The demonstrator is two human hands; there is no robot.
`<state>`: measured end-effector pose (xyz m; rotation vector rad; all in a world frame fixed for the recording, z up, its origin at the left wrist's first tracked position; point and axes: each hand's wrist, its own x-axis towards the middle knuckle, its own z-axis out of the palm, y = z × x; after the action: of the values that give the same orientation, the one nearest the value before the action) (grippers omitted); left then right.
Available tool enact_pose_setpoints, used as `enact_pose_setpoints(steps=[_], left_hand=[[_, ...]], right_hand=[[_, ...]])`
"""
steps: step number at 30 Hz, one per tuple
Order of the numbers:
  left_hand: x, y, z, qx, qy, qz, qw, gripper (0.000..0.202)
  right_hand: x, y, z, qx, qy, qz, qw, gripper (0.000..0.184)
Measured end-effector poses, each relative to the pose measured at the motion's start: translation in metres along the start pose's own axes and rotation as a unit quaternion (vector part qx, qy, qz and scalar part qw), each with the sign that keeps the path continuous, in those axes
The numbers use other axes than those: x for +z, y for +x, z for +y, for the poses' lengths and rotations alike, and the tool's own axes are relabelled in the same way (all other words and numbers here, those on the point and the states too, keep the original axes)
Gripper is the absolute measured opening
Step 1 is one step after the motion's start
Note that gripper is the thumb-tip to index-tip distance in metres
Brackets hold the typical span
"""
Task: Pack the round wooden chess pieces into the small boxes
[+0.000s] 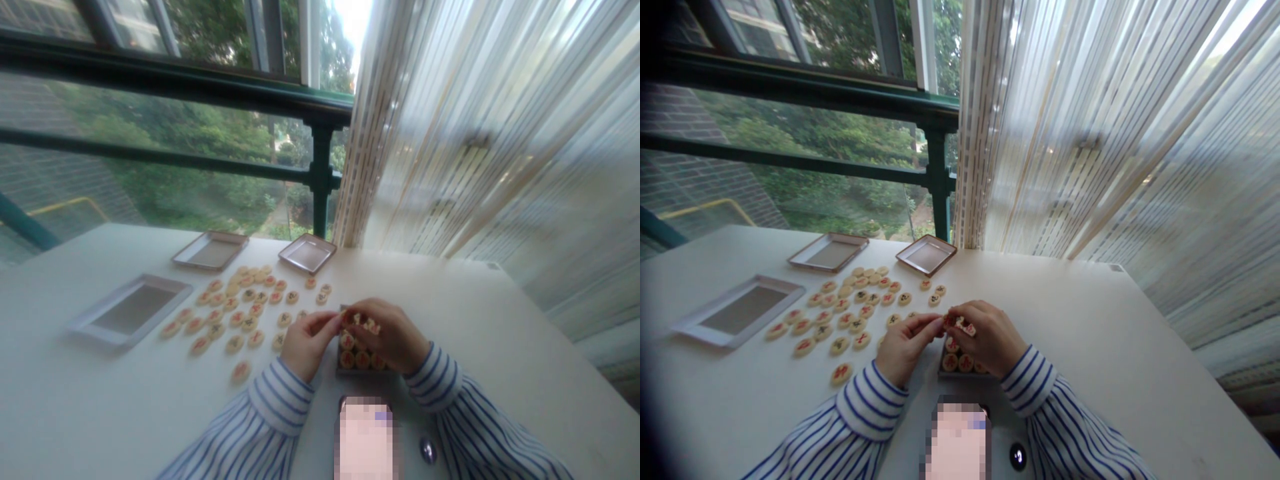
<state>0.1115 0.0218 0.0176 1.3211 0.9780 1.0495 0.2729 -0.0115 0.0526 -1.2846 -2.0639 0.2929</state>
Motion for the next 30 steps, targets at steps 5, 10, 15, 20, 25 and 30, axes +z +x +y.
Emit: enact_pose_setpoints(steps=[5, 10, 15, 20, 25, 30], left_hand=[[0.0, 0.0, 0.003, -0.006, -0.01, 0.005, 1.0, 0.024], [0.0, 0.0, 0.002, -0.006, -0.011, 0.01, 1.0, 0.025], [0.0, 0.0, -0.001, -0.008, -0.015, 0.007, 1.0, 0.026], [0.001, 0.0, -0.002, 0.0, -0.007, 0.001, 1.0, 0.027], [-0.003, 0.004, -0.012, 0.022, 0.025, 0.012, 0.999, 0.03], [-0.006, 0.009, -0.024, 0.029, 0.079, 0.055, 0.995, 0.033]], right_hand=[[0.003, -0.001, 0.001, 0.013, -0.02, -0.002, 1.0, 0.025], [0.003, -0.001, 0.001, 0.002, -0.028, 0.0, 1.0, 0.025], [0.004, 0.0, -0.001, -0.015, -0.055, 0.007, 0.998, 0.021], [0.002, 0.001, -0.003, -0.008, -0.06, 0.002, 0.998, 0.019], [-0.003, 0.003, 0.0, 0.003, -0.045, 0.002, 0.999, 0.018], [-0.007, 0.007, 0.01, 0.039, -0.081, -0.023, 0.996, 0.018]])
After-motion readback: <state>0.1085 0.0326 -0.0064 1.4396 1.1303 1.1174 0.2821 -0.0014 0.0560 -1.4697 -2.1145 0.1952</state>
